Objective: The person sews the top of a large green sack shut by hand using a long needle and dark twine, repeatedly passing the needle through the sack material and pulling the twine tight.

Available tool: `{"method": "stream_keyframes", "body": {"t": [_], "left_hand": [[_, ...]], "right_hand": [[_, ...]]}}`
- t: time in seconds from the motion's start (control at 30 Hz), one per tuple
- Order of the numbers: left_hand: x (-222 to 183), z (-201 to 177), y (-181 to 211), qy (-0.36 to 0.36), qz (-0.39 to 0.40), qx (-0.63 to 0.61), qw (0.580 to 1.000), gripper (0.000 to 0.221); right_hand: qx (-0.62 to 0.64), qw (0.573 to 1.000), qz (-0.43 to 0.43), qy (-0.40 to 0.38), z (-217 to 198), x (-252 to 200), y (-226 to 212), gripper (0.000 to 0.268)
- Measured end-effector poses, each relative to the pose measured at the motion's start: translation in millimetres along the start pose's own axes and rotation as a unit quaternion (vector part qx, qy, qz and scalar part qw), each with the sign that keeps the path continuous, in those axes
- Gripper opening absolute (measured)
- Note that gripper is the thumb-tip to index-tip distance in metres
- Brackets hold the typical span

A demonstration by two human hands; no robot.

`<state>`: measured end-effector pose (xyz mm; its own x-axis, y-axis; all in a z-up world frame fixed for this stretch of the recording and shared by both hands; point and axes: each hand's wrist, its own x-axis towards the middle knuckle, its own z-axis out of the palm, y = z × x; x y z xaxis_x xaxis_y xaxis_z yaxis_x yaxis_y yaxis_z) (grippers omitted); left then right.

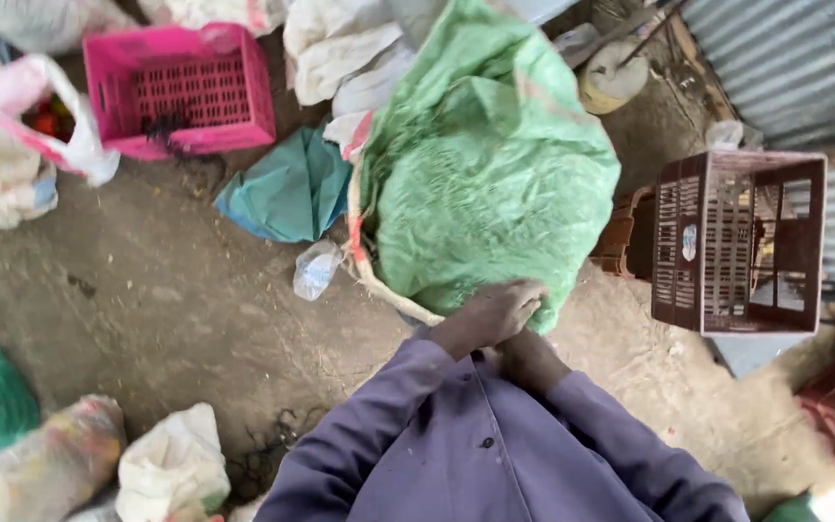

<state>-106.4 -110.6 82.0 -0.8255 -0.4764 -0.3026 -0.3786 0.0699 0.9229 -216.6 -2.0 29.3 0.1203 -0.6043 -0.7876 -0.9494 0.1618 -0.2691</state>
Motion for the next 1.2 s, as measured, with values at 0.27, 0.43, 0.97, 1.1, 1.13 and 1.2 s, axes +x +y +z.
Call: {"method": "stream_keyframes", "body": {"t": [0.27, 0.43, 0.97, 1.1, 1.13, 1.2], "left_hand": [[16.2, -1.1, -9.1, -0.11, -0.103, 0.036, 0.988, 0.051], [22.2, 27.1, -5.7, -0.107, -0.151, 0.173, 0.967, 0.061], [86.0, -11.4, 25.5, 0.221, -0.155, 0.002, 0.963, 0.043], [73.7, -21.6, 16.1, 0.26, -0.2, -0.028, 0.944, 0.029], [78.8, -18.1, 14.8, 0.255, -0.197, -0.028, 0.946, 0.029], [82.1, -9.7, 11.5, 0.294, -0.208, 0.103, 0.927, 0.03]], "right_hand": [[0.288, 0.954, -0.077, 0.019, -46.4, -33.5, 37.2, 0.028], [0.379, 0.923, -0.032, 0.053, -28.1, 10.8, 139.6, 0.025], [0.647, 0.75, -0.068, 0.116, -77.5, 50.5, 143.6, 0.034], [0.526, 0.842, -0.013, 0.12, -106.0, 35.7, 128.2, 0.055], [0.527, 0.84, -0.009, 0.124, -97.5, 44.1, 126.1, 0.055], [0.351, 0.922, 0.012, 0.161, -78.1, 59.8, 117.8, 0.071]]}}
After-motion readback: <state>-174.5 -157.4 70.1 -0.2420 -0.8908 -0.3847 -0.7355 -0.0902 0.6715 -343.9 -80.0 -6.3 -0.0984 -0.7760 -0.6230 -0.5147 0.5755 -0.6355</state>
